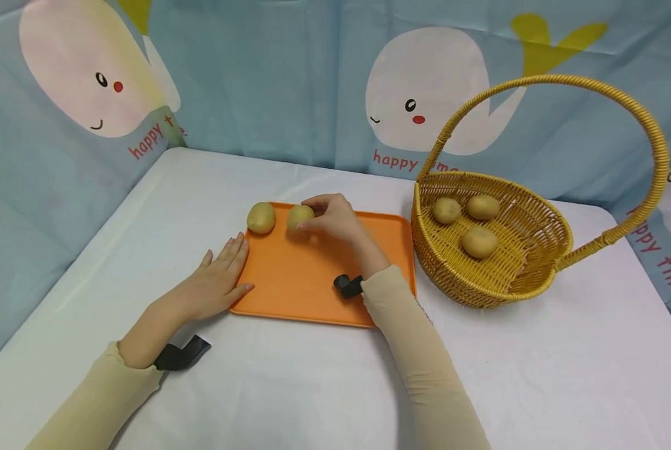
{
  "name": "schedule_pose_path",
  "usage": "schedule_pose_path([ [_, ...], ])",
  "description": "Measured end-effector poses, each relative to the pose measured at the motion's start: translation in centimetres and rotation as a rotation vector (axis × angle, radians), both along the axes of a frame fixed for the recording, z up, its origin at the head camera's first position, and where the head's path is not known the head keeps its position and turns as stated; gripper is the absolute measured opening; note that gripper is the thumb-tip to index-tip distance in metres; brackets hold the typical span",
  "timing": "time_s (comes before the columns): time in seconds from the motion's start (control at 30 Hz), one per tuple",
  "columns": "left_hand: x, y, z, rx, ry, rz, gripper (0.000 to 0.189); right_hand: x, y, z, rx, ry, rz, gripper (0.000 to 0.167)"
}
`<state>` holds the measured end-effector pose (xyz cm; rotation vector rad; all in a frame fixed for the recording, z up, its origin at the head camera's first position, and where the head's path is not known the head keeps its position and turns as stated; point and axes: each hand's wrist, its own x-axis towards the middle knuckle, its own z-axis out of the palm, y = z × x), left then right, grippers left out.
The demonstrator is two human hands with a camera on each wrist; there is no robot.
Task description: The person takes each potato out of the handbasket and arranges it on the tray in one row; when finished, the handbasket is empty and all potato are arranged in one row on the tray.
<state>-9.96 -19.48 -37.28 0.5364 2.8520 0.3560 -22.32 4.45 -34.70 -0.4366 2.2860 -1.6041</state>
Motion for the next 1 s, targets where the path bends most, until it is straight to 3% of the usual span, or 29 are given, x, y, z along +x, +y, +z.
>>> schedule_pose_path([
  [0.2, -0.1, 0.2, 0.0, -0.001, -0.001, -0.004, 0.078, -0.9, -1.7, -1.3, 0.024, -0.046, -0.006, 0.044],
  [0.43, -0.1, 0.1, -0.1, 0.001, 0.004, 0.002, 0.077, -1.3, -2.3, -2.0, -0.085, -0.171, -0.033, 0.038],
  [0.7, 0.1, -0.1, -0.1, 0.014, 0.002, 0.001, 0.077, -1.4, -2.7, -2.8, -0.106, -0.138, -0.08, 0.034],
  [1.0, -0.1, 0.0, -0.2, 0.009, 0.011, -0.009, 0.077, -1.4, -2.3, -3.6, -0.233, -0.114, -0.088, 0.031],
])
